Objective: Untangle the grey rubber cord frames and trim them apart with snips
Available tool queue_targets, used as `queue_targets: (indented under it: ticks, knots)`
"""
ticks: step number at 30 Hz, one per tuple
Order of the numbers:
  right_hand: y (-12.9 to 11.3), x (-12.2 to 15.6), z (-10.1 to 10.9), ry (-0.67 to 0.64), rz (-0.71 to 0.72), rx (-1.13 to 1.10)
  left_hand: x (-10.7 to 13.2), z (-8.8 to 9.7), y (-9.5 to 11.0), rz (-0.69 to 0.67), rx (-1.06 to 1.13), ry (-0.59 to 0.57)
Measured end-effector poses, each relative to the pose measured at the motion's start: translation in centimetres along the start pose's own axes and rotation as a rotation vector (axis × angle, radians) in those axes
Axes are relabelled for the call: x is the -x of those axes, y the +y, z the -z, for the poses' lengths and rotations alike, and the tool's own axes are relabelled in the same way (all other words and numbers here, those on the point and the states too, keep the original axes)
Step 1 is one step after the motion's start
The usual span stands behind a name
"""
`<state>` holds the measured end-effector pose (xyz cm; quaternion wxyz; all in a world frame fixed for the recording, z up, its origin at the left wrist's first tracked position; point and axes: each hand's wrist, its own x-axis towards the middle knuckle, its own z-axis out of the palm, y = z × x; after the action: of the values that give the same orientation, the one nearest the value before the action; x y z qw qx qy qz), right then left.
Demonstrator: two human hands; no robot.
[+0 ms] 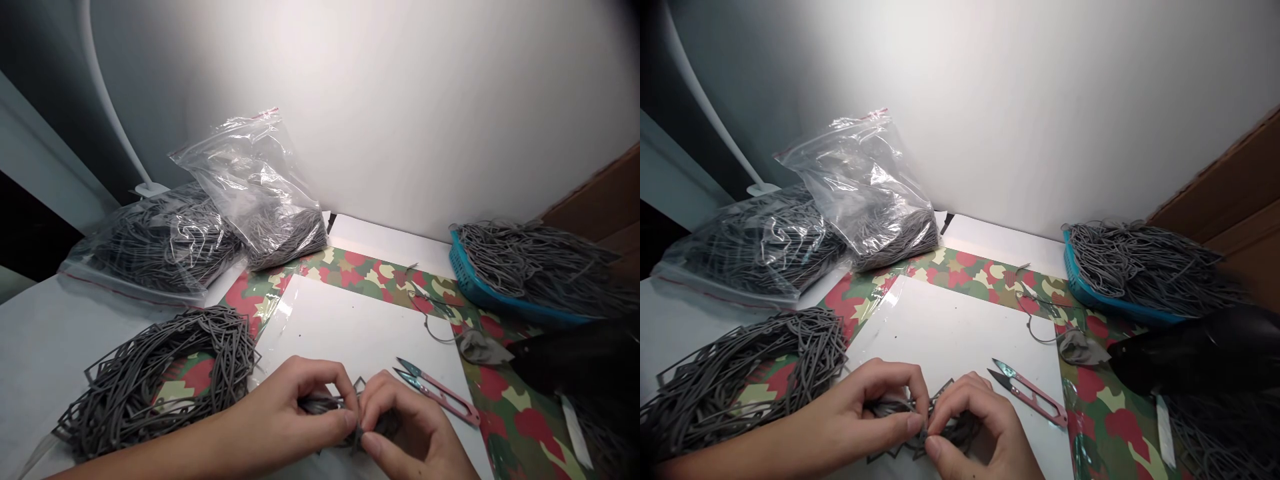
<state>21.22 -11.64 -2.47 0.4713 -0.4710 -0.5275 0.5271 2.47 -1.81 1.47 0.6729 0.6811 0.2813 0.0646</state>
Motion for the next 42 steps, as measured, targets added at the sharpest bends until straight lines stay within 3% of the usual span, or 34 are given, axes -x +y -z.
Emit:
queue_targets:
  ticks: [11,19,23,30,33,36,38,42]
  knots:
    - [-0.3,0.1,-0.2,-0.016,-0.058,-0.091,0.4,0.0,0.1,-0.071,-0.272,0.049]
    - [-0.7,0.1,-0.3,-0.063,-0.197,-0.315,0.9,-0.3,-1.0,-0.522,-0.569,0.122]
    - [-0.9,0.0,-0.3,-0.089,-0.226,-0.417,0.9,-0.6,-1.1,-0.583,-0.63,0.224]
    - [-1.0,-0.1,-0.8,-0.113,-0.233,-0.491,0.9,-0.7,-2.0,-0.656,-0.689,0.262]
    - [-1.0,0.0,-0.7,-0.086,-0.239,-0.42,1.1,-0.8,-2.1,-0.66,-0.714,0.289]
    - [-1.7,0.1,0.1,-0.02,-0.164,-0.208,1.1,-1.0,-2.2,-0.655,-0.73,0.319]
    - [-2.4,0.2,1.2,0.071,-0.062,0.043,1.0,-1.1,-2.2,-0.678,-0.721,0.369]
    - [-3.2,1.0,4.6,0.266,0.084,0.627,0.6,-1.3,-2.2,-0.857,-0.605,0.536]
